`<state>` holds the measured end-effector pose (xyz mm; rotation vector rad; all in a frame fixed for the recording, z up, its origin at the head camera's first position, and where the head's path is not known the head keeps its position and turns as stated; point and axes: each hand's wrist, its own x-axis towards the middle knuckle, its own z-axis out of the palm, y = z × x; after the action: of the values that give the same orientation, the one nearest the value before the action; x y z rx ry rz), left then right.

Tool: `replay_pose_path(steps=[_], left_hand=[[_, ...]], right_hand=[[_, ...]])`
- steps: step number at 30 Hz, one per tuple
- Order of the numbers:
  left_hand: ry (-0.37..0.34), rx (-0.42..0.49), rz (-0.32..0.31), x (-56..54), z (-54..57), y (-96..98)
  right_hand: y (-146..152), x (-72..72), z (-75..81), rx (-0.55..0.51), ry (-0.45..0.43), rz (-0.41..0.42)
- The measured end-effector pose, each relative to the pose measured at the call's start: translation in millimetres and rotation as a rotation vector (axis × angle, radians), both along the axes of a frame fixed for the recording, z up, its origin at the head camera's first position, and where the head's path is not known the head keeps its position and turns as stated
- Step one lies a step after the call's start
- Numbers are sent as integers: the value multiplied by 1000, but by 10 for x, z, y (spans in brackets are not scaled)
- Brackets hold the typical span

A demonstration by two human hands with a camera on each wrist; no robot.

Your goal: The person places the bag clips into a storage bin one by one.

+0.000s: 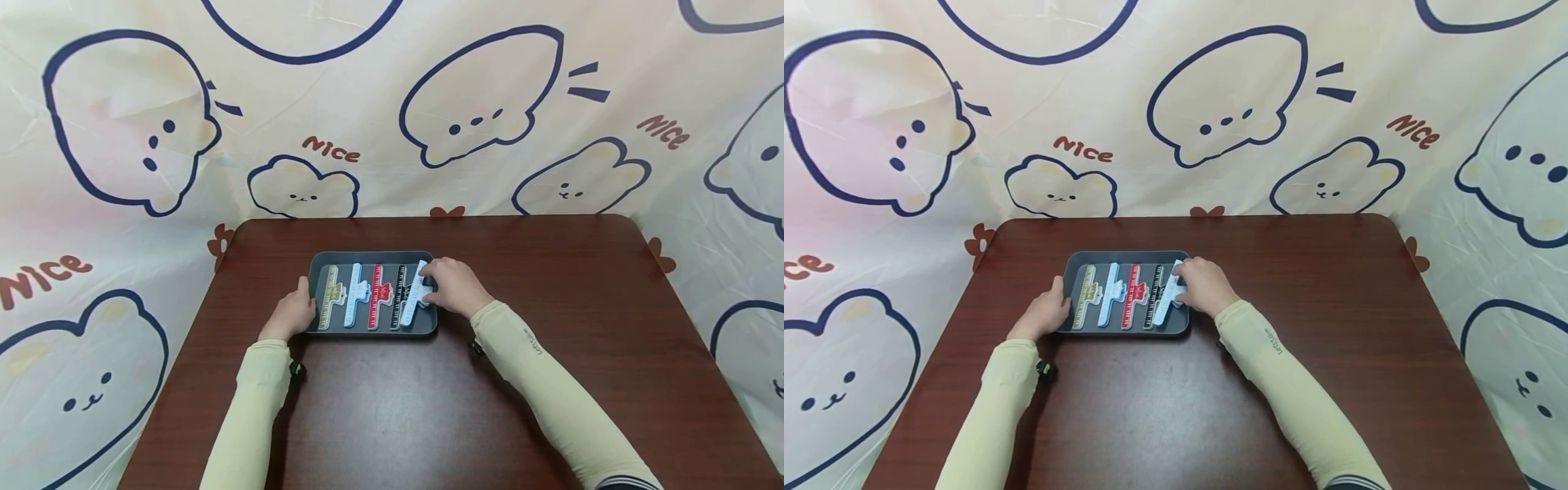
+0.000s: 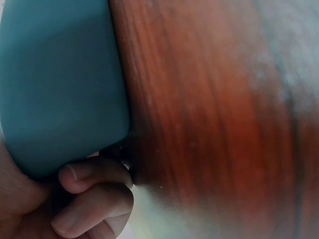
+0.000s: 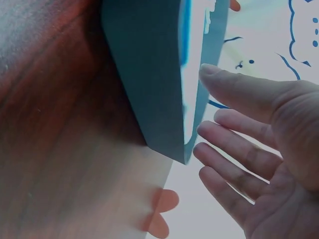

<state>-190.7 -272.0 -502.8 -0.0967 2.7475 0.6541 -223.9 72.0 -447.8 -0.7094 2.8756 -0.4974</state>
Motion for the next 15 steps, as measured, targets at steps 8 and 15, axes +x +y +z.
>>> replay_pose_path(steps=[8,15], left_hand=[[-1,2,-3,3,7,5],[-1,5,-4,1,11,6]], right_hand=[[105,33,141,6,13,-4],[239,63,240,-40,34,-15]])
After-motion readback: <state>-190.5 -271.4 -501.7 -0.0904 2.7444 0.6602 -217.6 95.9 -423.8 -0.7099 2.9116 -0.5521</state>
